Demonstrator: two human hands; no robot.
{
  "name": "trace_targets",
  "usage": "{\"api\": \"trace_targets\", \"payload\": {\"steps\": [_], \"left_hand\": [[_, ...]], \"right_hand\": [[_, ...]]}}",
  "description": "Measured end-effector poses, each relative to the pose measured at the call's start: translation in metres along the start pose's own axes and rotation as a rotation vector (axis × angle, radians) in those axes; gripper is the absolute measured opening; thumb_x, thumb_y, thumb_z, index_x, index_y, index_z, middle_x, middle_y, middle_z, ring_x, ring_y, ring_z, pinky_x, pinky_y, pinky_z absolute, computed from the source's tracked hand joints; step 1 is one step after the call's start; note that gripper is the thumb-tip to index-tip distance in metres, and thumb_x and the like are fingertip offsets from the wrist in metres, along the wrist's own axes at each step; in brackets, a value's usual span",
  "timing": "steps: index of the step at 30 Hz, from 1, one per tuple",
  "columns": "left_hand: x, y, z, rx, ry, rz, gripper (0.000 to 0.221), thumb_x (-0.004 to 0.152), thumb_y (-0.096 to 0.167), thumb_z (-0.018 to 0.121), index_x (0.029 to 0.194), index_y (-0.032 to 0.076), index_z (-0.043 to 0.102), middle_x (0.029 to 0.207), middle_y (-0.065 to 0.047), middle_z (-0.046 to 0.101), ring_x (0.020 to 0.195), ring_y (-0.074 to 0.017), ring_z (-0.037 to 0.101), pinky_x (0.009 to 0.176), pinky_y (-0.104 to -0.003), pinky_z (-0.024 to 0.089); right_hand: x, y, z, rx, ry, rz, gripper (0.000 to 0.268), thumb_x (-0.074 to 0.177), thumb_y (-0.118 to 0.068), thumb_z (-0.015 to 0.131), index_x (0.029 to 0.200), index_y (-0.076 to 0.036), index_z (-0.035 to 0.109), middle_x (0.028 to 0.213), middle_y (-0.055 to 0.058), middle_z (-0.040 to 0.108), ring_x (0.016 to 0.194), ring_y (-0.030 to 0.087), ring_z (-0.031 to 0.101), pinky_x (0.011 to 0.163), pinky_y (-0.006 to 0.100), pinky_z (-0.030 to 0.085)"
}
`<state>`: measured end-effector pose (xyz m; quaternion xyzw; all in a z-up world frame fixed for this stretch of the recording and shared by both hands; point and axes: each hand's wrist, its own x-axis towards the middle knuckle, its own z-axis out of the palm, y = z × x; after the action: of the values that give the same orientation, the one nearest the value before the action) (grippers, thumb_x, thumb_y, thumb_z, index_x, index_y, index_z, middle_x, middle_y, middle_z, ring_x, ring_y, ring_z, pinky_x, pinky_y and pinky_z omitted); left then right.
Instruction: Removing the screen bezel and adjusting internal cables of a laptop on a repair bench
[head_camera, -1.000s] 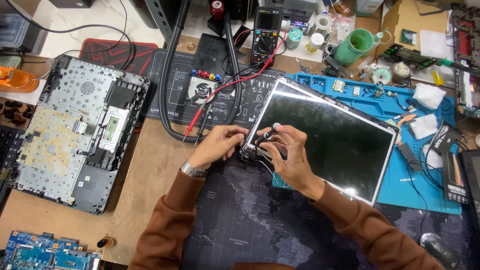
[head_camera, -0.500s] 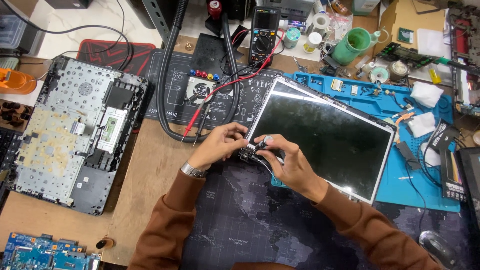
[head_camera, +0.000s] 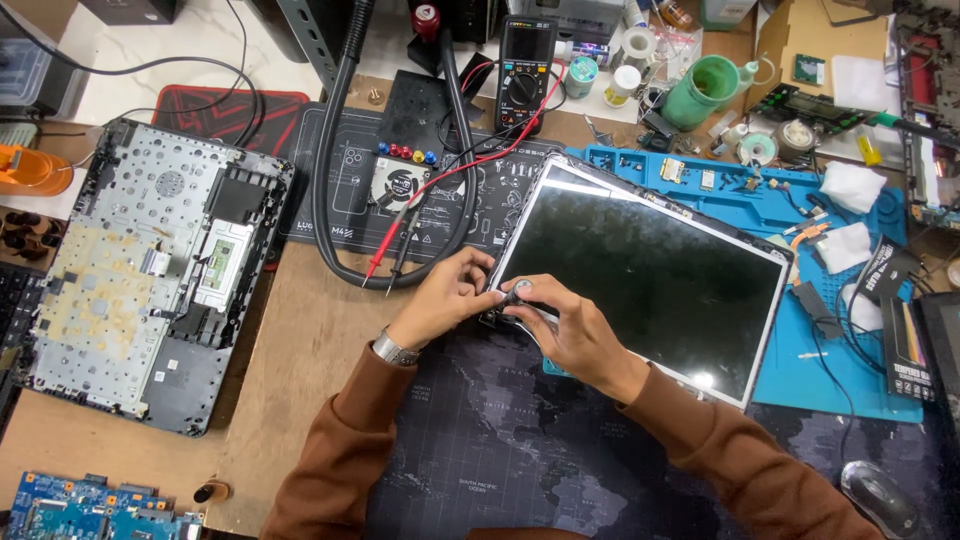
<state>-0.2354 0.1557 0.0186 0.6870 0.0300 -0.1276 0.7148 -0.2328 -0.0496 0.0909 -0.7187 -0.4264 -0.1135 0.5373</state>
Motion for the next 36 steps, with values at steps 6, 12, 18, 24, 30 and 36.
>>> {"api": "trace_targets", "payload": {"steps": [6,12,18,24,30,36], "left_hand": [[0.002,-0.007,0.0,0.01,0.002,0.014,0.049,0.077,0.003,0.082,0.12,-0.004,0.06,0.076,-0.005,0.054,0.047,-0.0045,0.054,0.038,-0.017,0.046],[-0.002,0.002,0.0,0.01,-0.001,0.0,0.048,0.078,0.004,0.083,0.12,-0.004,0.061,0.076,-0.006,0.054,0.047,-0.0033,0.053,0.037,-0.017,0.044],[0.0,-0.001,-0.001,0.01,-0.016,-0.009,0.048,0.079,0.004,0.083,0.12,-0.003,0.06,0.077,-0.006,0.054,0.046,-0.004,0.052,0.034,-0.018,0.043],[-0.002,0.006,-0.001,0.013,-0.024,-0.02,0.049,0.079,0.005,0.083,0.12,-0.004,0.059,0.077,-0.007,0.053,0.044,-0.0055,0.052,0.03,-0.019,0.042],[0.004,-0.014,-0.004,0.007,-0.022,-0.021,0.049,0.079,0.004,0.083,0.12,-0.004,0.059,0.078,-0.007,0.053,0.045,-0.0053,0.052,0.03,-0.019,0.043],[-0.005,0.009,0.001,-0.004,-0.017,-0.017,0.046,0.08,0.004,0.081,0.119,-0.004,0.059,0.077,-0.007,0.052,0.044,-0.0061,0.052,0.029,-0.019,0.042]], "right_hand": [[-0.01,0.01,0.001,-0.079,0.078,-0.028,0.046,0.084,-0.009,0.083,0.115,-0.01,0.049,0.103,0.014,0.071,0.083,0.031,0.074,0.067,0.04,0.062],[0.0,0.008,0.006,0.041,0.203,-0.03,0.023,0.085,0.009,0.076,0.101,0.0,0.062,0.094,0.017,0.075,0.081,0.033,0.076,0.069,0.041,0.063],[0.019,-0.012,-0.003,0.08,0.221,0.024,0.015,0.087,0.009,0.074,0.097,0.003,0.065,0.094,0.018,0.076,0.082,0.034,0.077,0.073,0.042,0.063],[0.011,-0.006,-0.002,0.092,0.19,-0.019,0.025,0.081,0.004,0.082,0.101,0.001,0.067,0.104,0.02,0.074,0.094,0.037,0.075,0.086,0.048,0.061],[0.006,0.003,0.001,0.075,0.219,-0.021,0.029,0.078,0.005,0.085,0.1,0.001,0.066,0.091,0.016,0.07,0.089,0.033,0.076,0.087,0.049,0.062],[0.002,0.008,0.003,0.09,0.257,-0.032,0.025,0.08,0.008,0.082,0.098,0.001,0.066,0.087,0.014,0.069,0.084,0.032,0.075,0.086,0.049,0.062]]}}
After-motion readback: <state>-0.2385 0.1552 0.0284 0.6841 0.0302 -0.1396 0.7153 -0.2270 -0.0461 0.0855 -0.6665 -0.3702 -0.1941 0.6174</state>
